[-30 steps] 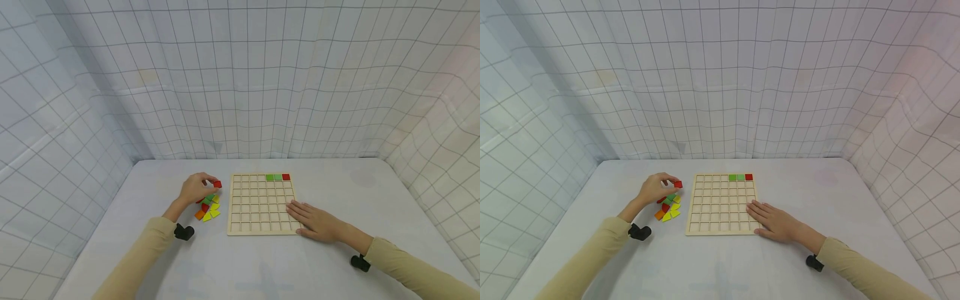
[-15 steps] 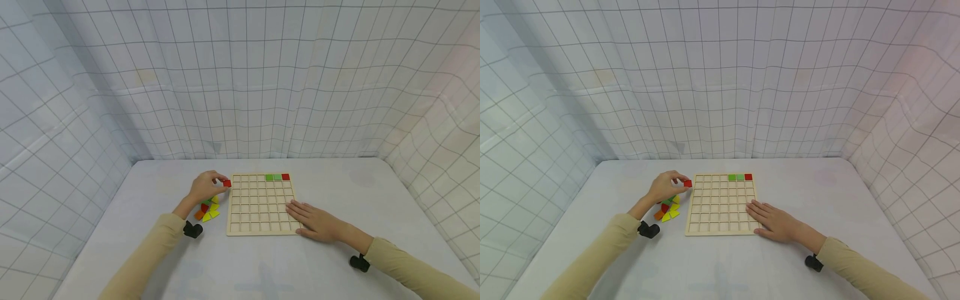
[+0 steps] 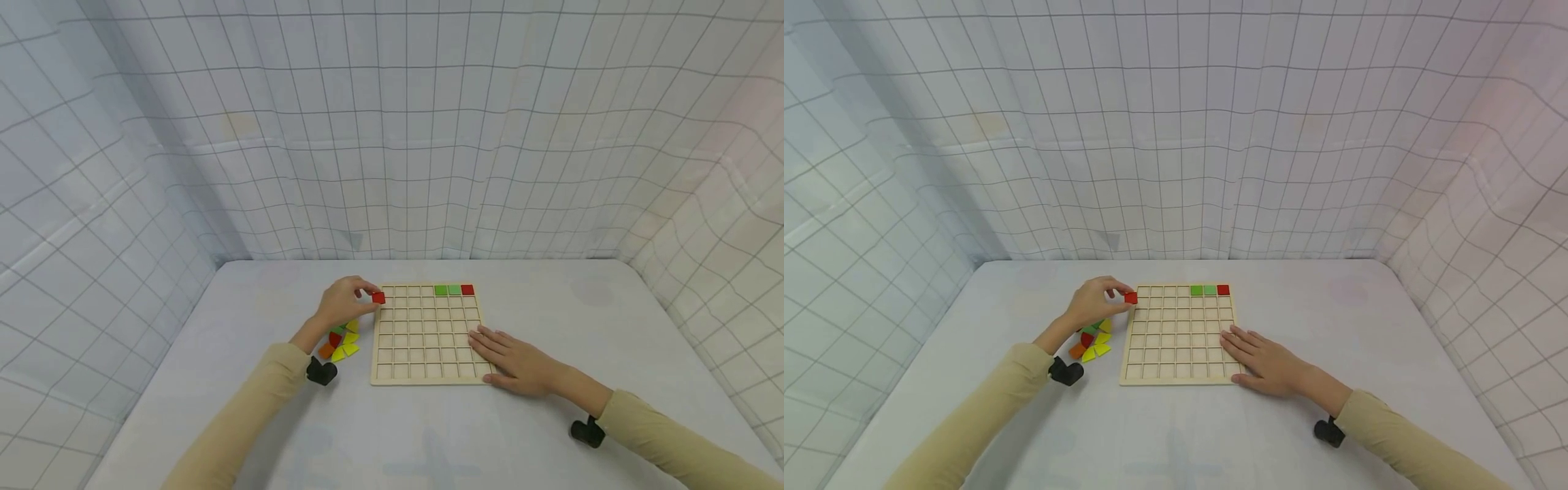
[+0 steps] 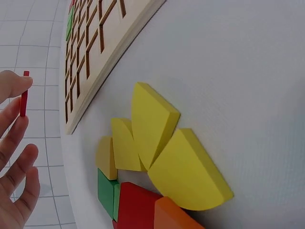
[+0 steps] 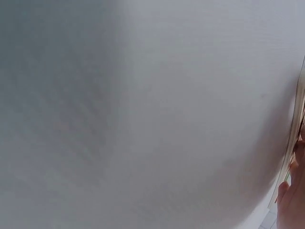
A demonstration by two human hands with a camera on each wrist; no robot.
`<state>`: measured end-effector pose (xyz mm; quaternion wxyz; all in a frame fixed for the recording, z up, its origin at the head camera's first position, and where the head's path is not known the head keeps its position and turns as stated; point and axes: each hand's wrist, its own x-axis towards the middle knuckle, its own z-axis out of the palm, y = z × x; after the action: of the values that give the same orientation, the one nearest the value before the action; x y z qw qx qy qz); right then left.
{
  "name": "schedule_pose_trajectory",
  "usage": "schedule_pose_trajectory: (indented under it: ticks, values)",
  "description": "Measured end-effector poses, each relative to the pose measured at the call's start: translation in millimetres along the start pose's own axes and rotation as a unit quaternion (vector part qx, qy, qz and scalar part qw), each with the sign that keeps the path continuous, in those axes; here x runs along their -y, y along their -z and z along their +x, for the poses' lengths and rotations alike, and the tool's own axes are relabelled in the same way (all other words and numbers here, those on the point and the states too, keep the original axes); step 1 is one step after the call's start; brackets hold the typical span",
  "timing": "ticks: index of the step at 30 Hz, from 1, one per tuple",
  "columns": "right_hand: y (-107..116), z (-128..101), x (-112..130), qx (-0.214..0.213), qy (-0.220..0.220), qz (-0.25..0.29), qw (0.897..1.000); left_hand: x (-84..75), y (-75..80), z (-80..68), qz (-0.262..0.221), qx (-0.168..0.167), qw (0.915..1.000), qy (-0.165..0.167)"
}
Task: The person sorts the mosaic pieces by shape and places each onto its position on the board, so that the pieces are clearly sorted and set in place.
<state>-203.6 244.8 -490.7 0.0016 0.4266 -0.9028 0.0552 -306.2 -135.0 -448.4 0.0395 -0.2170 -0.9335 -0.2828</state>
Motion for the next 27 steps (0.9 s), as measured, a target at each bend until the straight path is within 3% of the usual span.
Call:
schedule_pose_trajectory:
  ticks: [7,19,27]
  values:
    - [-3.5,2.1,0.9,-0.002,-0.013,-0.029,0.999,-0.6,-4.8,3.8,0.005,-0.004,0.9999,-0.014]
    - [-3.8,1.7,0.5,0.018,-0.027,-0.029,0.999,-5.6,-11.9,12.8,0.007,0.003,0.9995,-0.029]
    - [-3.1,2.1,0.5,0.021,-0.025,-0.022,0.999,-10.4,-19.9,22.1,-0.001,0.021,0.9996,-0.018]
